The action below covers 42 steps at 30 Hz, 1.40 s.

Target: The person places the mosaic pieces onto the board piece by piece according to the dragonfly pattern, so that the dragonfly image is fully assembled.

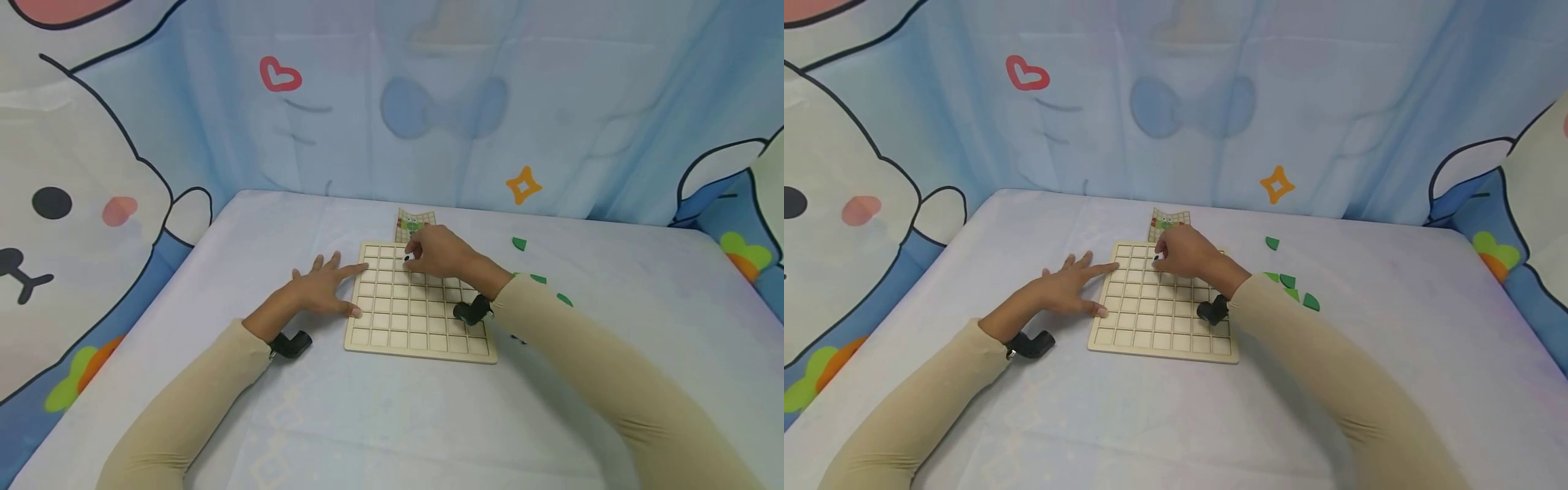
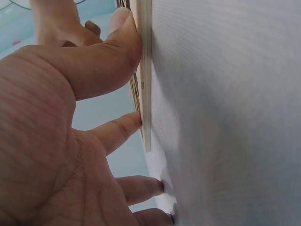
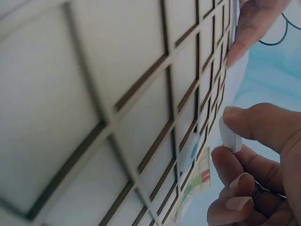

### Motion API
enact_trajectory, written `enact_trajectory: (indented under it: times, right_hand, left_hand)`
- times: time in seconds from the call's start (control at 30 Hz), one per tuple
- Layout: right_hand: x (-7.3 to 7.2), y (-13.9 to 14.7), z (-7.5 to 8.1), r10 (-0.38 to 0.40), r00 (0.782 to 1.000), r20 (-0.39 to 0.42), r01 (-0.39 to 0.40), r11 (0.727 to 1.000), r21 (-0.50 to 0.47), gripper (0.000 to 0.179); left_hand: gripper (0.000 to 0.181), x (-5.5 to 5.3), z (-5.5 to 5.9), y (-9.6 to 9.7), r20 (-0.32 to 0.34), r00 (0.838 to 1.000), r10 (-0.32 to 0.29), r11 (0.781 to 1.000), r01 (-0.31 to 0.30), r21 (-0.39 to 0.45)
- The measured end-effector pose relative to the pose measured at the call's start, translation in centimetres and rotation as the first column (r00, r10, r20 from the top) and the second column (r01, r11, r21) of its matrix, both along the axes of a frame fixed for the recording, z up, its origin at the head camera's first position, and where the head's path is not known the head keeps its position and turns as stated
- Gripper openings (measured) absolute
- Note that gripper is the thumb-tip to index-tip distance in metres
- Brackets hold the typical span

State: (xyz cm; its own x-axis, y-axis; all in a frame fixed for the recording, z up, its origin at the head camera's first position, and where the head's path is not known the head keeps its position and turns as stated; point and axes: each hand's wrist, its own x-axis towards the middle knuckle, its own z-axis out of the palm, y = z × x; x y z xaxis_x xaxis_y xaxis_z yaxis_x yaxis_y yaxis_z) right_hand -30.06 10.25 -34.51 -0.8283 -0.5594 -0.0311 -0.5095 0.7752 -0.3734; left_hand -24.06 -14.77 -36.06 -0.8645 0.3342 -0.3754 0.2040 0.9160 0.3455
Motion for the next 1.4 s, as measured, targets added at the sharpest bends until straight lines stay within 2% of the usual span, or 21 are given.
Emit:
enact_trajectory:
  times: [0.33, 0.67, 1.07, 1.4]
  right_hand:
    - [-0.6, -1.0, 0.0, 0.023, 0.999, -0.023, -0.022, 0.999, 0.038, 0.029]
    - [-0.9, -1.5, -0.2, -0.027, 0.999, 0.016, 0.027, 0.999, 0.042, 0.03]
    - [-1.0, -1.8, -0.7, -0.087, 0.996, -0.019, 0.088, 0.994, 0.07, 0.033]
    - [-0.9, -1.9, -0.6, -0.094, 0.996, -0.001, 0.094, 0.993, 0.076, 0.032]
  left_hand:
    - [0.09, -0.1, -0.1, 0.1, -0.011, 1.0, -0.009, 1.0, 0.009, -0.003]
    - [0.09, 0.0, 0.1, 0.2, -0.009, 1.0, -0.005, 1.0, 0.005, -0.009]
    - [0.09, -0.1, 0.0, 0.0, -0.004, 1.0, -0.006, 1.0, 0.006, -0.008]
    - [0.09, -0.1, 0.0, 0.0, -0.005, 1.0, -0.003, 1.0, 0.003, -0.007]
